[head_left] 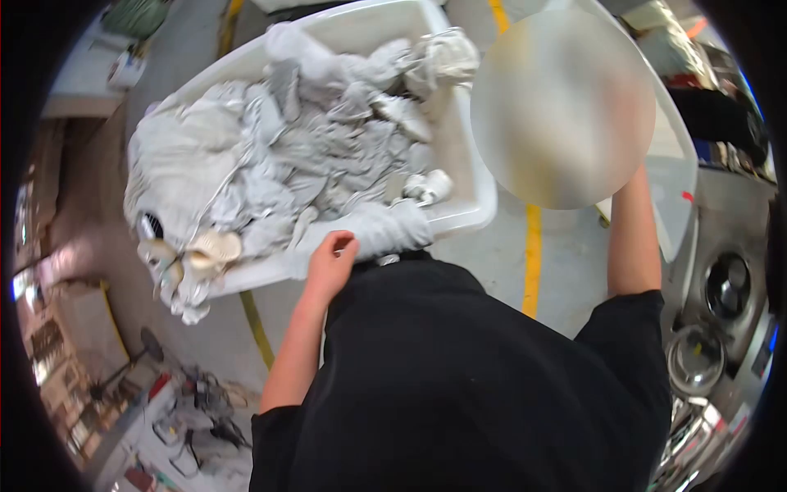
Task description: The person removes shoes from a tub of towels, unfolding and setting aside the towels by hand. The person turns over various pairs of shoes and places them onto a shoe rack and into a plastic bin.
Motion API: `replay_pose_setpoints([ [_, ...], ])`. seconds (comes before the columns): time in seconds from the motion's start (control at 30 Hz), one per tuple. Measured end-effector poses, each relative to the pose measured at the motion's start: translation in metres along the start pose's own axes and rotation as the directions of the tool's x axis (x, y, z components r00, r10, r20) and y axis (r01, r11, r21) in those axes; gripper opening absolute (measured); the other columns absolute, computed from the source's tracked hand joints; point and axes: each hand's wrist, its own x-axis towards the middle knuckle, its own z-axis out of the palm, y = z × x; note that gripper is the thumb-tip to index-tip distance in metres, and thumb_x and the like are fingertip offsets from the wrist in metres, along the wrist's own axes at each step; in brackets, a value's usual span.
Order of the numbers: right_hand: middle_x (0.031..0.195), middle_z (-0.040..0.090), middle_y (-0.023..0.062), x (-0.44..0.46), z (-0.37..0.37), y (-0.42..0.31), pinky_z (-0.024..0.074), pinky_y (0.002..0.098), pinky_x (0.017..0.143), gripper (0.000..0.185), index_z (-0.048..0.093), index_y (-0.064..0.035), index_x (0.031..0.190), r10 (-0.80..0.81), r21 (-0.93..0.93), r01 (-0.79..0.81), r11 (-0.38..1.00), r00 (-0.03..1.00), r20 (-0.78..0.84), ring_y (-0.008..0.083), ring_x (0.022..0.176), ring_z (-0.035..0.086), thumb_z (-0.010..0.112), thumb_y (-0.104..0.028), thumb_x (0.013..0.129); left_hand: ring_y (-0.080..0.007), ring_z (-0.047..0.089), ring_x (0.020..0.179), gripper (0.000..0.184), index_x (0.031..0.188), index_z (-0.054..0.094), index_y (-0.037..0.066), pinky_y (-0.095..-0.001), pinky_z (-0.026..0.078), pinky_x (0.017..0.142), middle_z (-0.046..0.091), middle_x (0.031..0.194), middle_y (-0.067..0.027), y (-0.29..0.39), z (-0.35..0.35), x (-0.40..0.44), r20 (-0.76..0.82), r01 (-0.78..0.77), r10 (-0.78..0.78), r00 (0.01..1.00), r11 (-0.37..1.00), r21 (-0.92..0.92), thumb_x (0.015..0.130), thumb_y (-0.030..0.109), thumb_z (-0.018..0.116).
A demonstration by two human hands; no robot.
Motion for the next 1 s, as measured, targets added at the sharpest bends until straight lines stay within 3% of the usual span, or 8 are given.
replay_pose_setpoints([
  [0.1, 0.098, 0.072, 0.0085, -0.1, 0.093, 0.053, 0.0513, 0.0313, 0.085, 0.034, 0.069, -0.004, 0.114, 0.076, -0.079, -0.045, 0.996, 0.889, 0.452, 0.0152, 0.091, 0.065, 0.067, -0.032, 0.095, -0.0285, 0.067, 0.109, 0.034, 0.116, 0.066, 0.004, -0.0389, 0.051, 0.095, 0.071, 0.113, -0.0151, -0.035, -0.004, -0.014, -0.002, 0.07, -0.072, 0.997, 0.97, 0.235, 0.091, 0.027, 0.07],
  [0.17, 0.105, 0.073, 0.0133, -0.171, 0.146, 0.084, 0.053, 0.0353, 0.086, 0.038, 0.068, -0.0048, 0.118, 0.165, -0.149, -0.081, 0.986, 0.669, 0.725, 0.0223, 0.094, 0.069, 0.068, -0.032, 0.092, -0.0297, 0.067, 0.111, 0.036, 0.117, 0.066, 0.003, -0.039, 0.051, 0.096, 0.071, 0.114, -0.0166, -0.066, -0.008, -0.02, -0.004, 0.122, -0.126, 0.992, 0.953, 0.276, 0.091, 0.027, 0.07],
  [0.3, 0.111, 0.07, 0.0205, -0.305, 0.207, 0.038, 0.0533, 0.0421, 0.09, 0.041, 0.07, -0.0067, 0.117, 0.327, -0.359, 0.047, 0.932, 0.316, 0.891, 0.0332, 0.1, 0.068, 0.068, -0.035, 0.087, -0.0298, 0.065, 0.114, 0.037, 0.117, 0.066, 0.002, -0.0387, 0.05, 0.098, 0.07, 0.117, -0.0176, -0.105, -0.031, -0.032, -0.144, 0.237, -0.215, 0.966, 0.958, 0.16, 0.091, 0.028, 0.07],
  [0.43, 0.112, 0.068, 0.0196, -0.4, 0.256, -0.014, 0.0494, 0.044, 0.097, 0.039, 0.071, -0.0072, 0.112, 0.197, -0.215, 0.117, 0.97, 0.147, 0.969, 0.0368, 0.108, 0.063, 0.069, -0.032, 0.082, -0.0296, 0.065, 0.113, 0.038, 0.12, 0.065, 0.003, -0.0393, 0.051, 0.097, 0.069, 0.119, -0.0163, -0.152, -0.059, -0.033, -0.219, 0.294, -0.281, 0.934, 0.955, 0.03, 0.092, 0.028, 0.07],
  [0.6, 0.119, 0.065, 0.0174, -0.476, 0.325, -0.091, 0.0467, 0.0452, 0.103, 0.04, 0.069, -0.0081, 0.115, -0.029, -0.025, 0.264, 0.964, 0.198, 0.98, 0.0366, 0.119, 0.057, 0.07, -0.031, 0.082, -0.0319, 0.056, 0.126, 0.046, 0.127, 0.061, 0.005, -0.0407, 0.046, 0.105, 0.059, 0.134, -0.0181, -0.195, -0.104, -0.027, -0.266, 0.33, -0.312, 0.912, 0.944, 0.023, 0.089, 0.029, 0.071],
  [0.77, 0.134, 0.057, 0.0189, -0.515, 0.432, -0.143, 0.0458, 0.0453, 0.105, 0.061, 0.055, -0.0083, 0.137, 0.043, -0.067, 0.244, 0.967, 0.102, 0.994, 0.038, 0.125, 0.054, 0.074, -0.03, 0.082, -0.0361, 0.035, 0.143, 0.06, 0.139, 0.053, 0.008, -0.0453, 0.034, 0.116, 0.035, 0.156, -0.0212, -0.231, -0.15, -0.021, -0.321, 0.261, -0.154, 0.934, 0.91, 0.323, 0.087, 0.03, 0.073],
  [0.9, 0.135, 0.057, 0.0169, -0.537, 0.52, -0.158, 0.0474, 0.0448, 0.104, 0.081, 0.038, -0.0099, 0.149, 0.113, -0.148, 0.422, 0.894, 0.106, 0.988, 0.0359, 0.127, 0.055, 0.076, -0.035, 0.083, -0.0399, 0.036, 0.142, 0.059, 0.139, 0.054, 0.008, -0.046, 0.034, 0.116, 0.036, 0.157, -0.0211, -0.262, -0.187, -0.014, -0.277, 0.215, -0.132, 0.952, 0.931, 0.294, 0.087, 0.028, 0.073],
  [1.0, 0.128, 0.063, 0.0173, -0.552, 0.56, -0.156, 0.0493, 0.0455, 0.1, 0.078, 0.041, -0.009, 0.145, 0.24, -0.203, 0.441, 0.874, -0.028, 0.97, 0.0368, 0.121, 0.06, 0.076, -0.042, 0.084, -0.0364, 0.035, 0.143, 0.056, 0.139, 0.055, 0.009, -0.0452, 0.034, 0.116, 0.036, 0.158, -0.0161, -0.27, -0.214, -0.017, -0.198, 0.223, -0.177, 0.964, 0.943, 0.247, 0.088, 0.028, 0.071],
])
